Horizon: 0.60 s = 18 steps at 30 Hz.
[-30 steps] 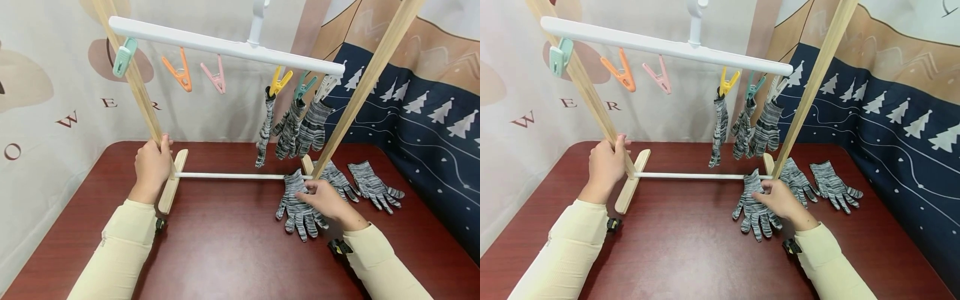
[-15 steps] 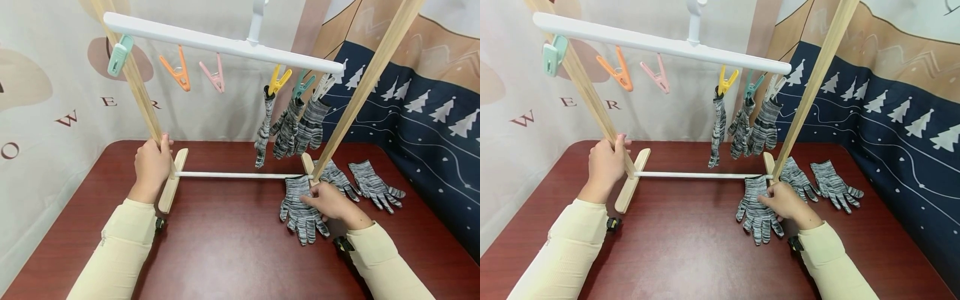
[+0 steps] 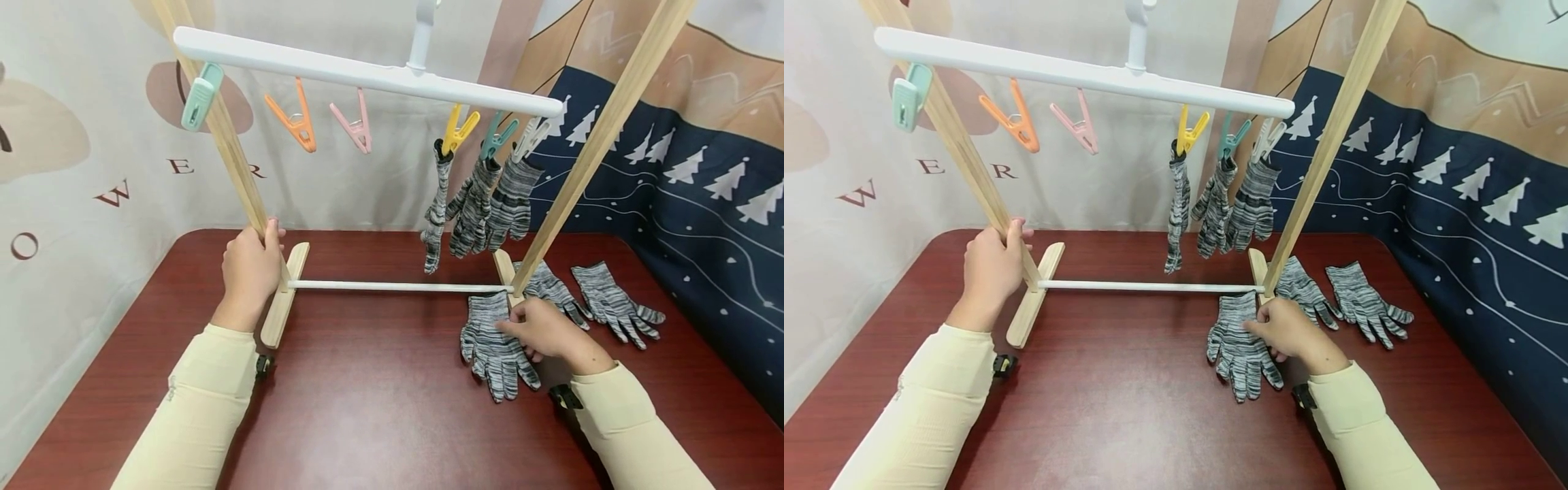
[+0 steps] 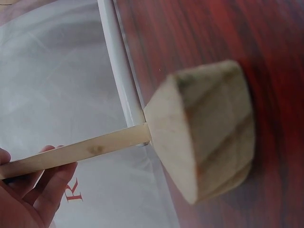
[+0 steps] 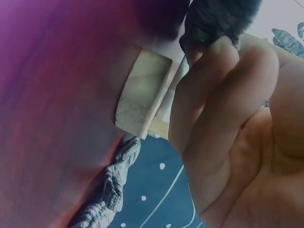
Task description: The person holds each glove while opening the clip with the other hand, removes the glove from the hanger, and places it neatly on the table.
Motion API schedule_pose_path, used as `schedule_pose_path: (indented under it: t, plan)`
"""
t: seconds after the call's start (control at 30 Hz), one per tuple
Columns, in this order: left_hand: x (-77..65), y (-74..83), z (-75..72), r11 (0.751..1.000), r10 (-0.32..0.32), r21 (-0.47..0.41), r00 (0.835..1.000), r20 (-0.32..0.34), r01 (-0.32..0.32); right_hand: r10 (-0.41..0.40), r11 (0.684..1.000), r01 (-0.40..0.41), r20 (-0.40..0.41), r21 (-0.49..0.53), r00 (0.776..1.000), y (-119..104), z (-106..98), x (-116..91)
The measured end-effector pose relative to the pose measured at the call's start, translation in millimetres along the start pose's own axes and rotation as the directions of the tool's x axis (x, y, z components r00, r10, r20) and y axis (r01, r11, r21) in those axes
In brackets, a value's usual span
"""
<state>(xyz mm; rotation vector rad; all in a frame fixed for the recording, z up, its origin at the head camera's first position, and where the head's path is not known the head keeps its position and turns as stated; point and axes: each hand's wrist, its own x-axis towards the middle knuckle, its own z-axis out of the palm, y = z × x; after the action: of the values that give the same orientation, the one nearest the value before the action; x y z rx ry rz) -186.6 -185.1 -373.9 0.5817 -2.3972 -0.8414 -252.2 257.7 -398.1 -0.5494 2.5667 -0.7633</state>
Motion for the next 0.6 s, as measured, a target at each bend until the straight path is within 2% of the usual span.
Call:
schedule_pose_path:
  t: [0.2,0.33,0.6]
  plan:
    - [-2.4,4.0,-2.1,1.000,-0.012,0.010,1.000,0.009,0.012,-0.006,1.000,0.005,-0.036,-0.023,0.999,0.9,-5.5,-3.1]
    - [-3.3,4.6,-2.6,1.000,-0.010,0.007,1.000,0.009,0.010,-0.041,0.997,0.034,-0.098,-0.064,0.994,1.0,-8.6,-3.9]
    - [-5.6,4.9,-2.6,1.000,-0.006,0.005,1.000,-0.003,0.006,-0.120,0.989,0.093,-0.248,-0.117,0.961,-3.9,-9.9,-6.1]
